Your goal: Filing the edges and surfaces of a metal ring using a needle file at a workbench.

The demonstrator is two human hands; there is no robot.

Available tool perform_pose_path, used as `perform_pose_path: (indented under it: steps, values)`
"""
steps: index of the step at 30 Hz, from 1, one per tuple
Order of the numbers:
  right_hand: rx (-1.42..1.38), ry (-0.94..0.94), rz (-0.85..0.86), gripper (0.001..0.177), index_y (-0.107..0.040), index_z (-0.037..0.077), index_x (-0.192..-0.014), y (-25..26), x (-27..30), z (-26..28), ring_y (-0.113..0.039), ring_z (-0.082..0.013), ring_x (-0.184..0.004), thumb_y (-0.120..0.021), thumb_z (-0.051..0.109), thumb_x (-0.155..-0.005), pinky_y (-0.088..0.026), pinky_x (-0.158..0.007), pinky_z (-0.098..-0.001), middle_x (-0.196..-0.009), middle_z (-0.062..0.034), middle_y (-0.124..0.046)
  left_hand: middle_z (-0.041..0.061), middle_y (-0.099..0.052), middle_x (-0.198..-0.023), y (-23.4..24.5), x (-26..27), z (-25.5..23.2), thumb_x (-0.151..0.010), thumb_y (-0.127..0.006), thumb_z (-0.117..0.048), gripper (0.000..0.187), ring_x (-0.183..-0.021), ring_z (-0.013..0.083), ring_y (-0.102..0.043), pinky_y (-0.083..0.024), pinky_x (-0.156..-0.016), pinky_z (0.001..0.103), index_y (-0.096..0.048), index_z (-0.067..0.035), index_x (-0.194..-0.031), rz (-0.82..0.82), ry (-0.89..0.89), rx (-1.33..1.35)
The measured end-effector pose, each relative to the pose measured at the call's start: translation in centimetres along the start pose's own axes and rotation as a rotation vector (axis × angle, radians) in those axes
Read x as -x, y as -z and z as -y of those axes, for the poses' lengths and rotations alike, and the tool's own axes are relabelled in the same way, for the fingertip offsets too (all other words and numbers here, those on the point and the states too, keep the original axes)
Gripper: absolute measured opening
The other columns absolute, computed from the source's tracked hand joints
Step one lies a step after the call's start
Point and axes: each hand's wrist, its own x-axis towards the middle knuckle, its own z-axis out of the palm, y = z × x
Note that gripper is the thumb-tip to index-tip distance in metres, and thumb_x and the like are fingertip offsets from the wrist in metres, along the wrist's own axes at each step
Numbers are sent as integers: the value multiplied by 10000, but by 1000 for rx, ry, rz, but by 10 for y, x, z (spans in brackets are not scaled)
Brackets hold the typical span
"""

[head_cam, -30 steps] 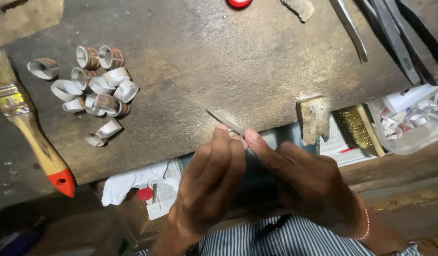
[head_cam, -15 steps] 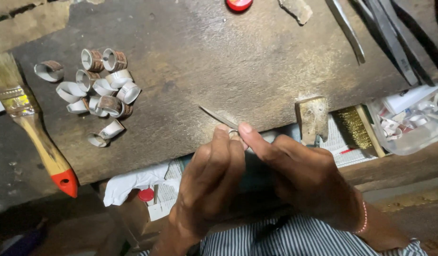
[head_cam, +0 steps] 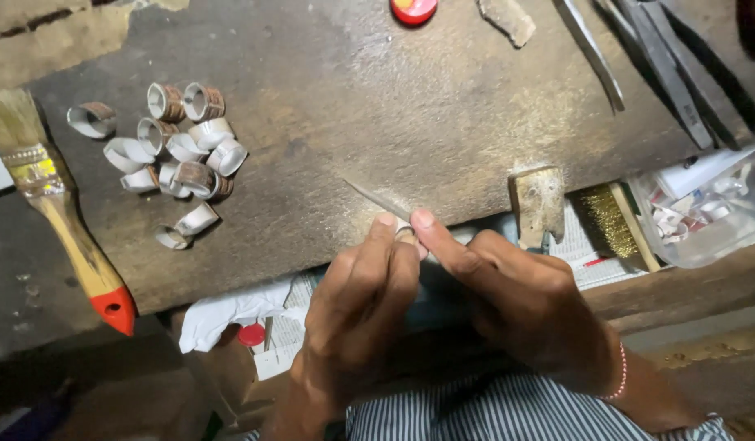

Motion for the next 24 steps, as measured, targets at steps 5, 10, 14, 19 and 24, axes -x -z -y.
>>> perform_pose_path:
  steps: [5, 10, 14, 19, 24]
  values:
    - [81, -88, -94, 388, -574, 96, -1443, -7, 19, -4, -423, -125, -519, -496, 200, -1078, -412, -530, -289, -716, 2, -442, 156, -622, -1090, 1, 4, 0, -1031, -662, 33, 102, -974, 245, -702, -591, -702, 328, -629, 50, -1126, 6, -85, -113]
    - [167, 17, -149, 343, -605, 85, -1401, -4, 35, -11, -452, -117, -510, -497, 121, -1077, -403, -539, -298, -759, -13, -552, 234, -676, -1075, 1, -1, 3, -1015, -701, 25, 133, -875, 259, -724, -624, -776, 321, -645, 97, -1112, 14, -75, -46]
    - [239, 30, -89, 371, -607, 107, -1401, -5, 35, -13, -456, -111, -507, -556, 46, -1039, -415, -510, -297, -774, 10, -547, 268, -679, -1064, 0, 1, 7, -1014, -658, 48, 70, -913, 305, -759, -660, -815, 337, -663, 94, -1066, 31, -119, -54]
    - [261, 88, -9, 400, -544, 50, -1462, 0, 13, -5, -467, -110, -512, -461, 145, -1082, -415, -474, -300, -861, 9, -582, 278, -660, -1085, 6, -3, 7, -1040, -573, 52, 104, -824, 256, -686, -608, -778, 322, -666, 87, -1072, 77, -130, -66]
    - [44, 8, -8, 437, -527, 83, -1488, -2, 18, -9, -376, -150, -520, -359, 182, -1097, -369, -528, -305, -740, -20, -376, 253, -638, -1047, 0, 1, 4, -1021, -589, 80, 81, -839, 263, -696, -591, -730, 324, -660, 87, -1058, 43, -117, -89]
